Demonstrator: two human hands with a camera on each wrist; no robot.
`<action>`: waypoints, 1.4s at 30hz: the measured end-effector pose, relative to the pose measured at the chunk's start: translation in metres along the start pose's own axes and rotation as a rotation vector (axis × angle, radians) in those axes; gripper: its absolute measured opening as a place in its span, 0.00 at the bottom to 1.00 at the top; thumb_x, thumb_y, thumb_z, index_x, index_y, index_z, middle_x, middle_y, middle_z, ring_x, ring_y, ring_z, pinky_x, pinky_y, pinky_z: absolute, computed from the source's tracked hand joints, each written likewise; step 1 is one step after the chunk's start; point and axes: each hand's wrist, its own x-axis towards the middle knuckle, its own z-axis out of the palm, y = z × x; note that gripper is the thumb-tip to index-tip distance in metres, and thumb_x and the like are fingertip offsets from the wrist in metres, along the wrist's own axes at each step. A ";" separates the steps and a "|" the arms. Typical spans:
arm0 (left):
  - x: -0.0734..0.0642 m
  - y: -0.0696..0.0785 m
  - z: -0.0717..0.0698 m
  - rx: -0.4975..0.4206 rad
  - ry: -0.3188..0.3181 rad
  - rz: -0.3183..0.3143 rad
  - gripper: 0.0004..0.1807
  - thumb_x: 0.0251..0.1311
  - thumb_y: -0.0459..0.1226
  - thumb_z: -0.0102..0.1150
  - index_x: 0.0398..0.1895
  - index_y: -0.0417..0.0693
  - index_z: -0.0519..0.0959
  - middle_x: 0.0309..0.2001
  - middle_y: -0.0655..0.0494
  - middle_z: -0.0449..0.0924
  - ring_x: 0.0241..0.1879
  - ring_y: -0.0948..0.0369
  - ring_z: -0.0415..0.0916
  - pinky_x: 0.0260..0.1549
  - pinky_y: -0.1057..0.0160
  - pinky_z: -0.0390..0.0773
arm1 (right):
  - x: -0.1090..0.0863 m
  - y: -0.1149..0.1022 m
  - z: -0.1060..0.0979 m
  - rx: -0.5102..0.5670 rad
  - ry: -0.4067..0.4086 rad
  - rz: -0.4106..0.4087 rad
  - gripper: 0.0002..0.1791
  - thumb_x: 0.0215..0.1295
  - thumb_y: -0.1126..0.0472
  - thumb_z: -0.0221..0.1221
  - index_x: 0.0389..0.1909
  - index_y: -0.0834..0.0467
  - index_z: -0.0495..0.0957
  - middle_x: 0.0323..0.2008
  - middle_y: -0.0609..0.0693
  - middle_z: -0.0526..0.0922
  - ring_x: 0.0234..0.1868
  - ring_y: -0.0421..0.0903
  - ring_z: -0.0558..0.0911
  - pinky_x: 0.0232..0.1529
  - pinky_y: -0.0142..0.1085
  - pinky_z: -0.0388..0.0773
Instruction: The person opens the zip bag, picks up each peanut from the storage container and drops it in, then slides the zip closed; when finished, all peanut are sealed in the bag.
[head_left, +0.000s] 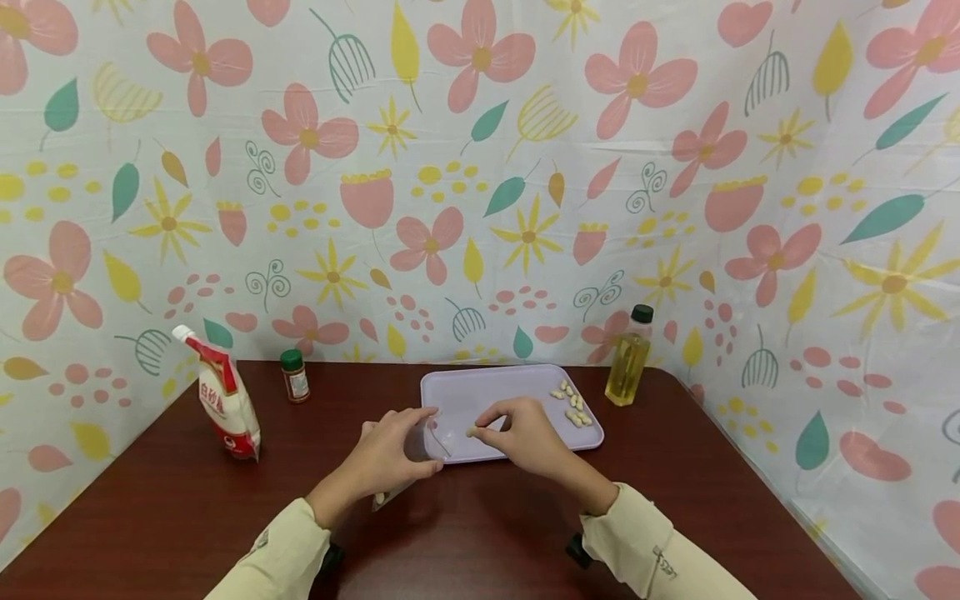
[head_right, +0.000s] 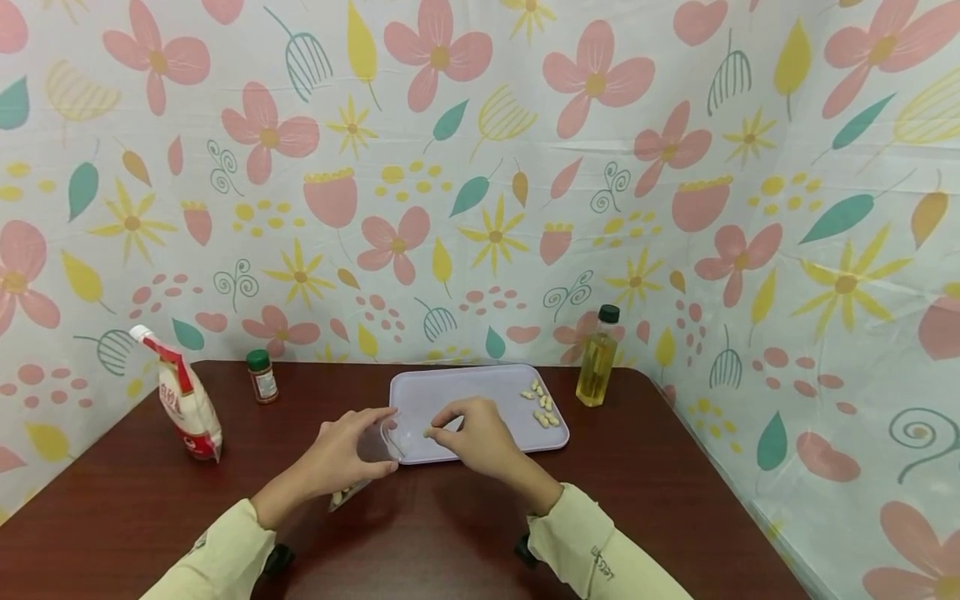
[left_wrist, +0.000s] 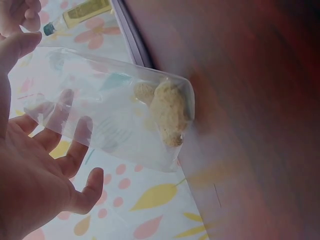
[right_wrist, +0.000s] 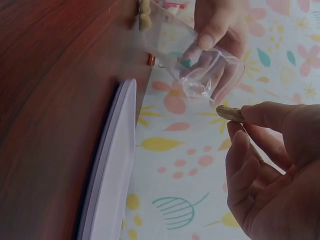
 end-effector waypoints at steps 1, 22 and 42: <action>0.000 0.000 0.000 -0.001 0.001 0.002 0.39 0.48 0.51 0.75 0.66 0.53 0.74 0.57 0.60 0.79 0.56 0.53 0.72 0.44 0.45 0.61 | 0.001 -0.001 0.002 0.001 -0.003 0.002 0.02 0.59 0.59 0.70 0.30 0.53 0.88 0.24 0.40 0.84 0.11 0.35 0.68 0.14 0.30 0.66; 0.002 -0.003 0.001 0.014 0.017 0.023 0.39 0.49 0.51 0.75 0.66 0.52 0.75 0.59 0.57 0.78 0.55 0.53 0.73 0.42 0.46 0.62 | 0.007 -0.013 0.020 0.023 -0.074 0.017 0.03 0.62 0.65 0.65 0.32 0.56 0.88 0.32 0.46 0.86 0.12 0.35 0.69 0.15 0.31 0.68; -0.001 -0.003 -0.002 0.000 -0.001 -0.013 0.40 0.49 0.51 0.74 0.67 0.55 0.74 0.58 0.60 0.78 0.57 0.54 0.72 0.45 0.46 0.61 | -0.007 0.015 -0.003 -0.032 -0.050 0.116 0.03 0.62 0.62 0.66 0.33 0.57 0.86 0.35 0.47 0.86 0.17 0.39 0.73 0.19 0.33 0.71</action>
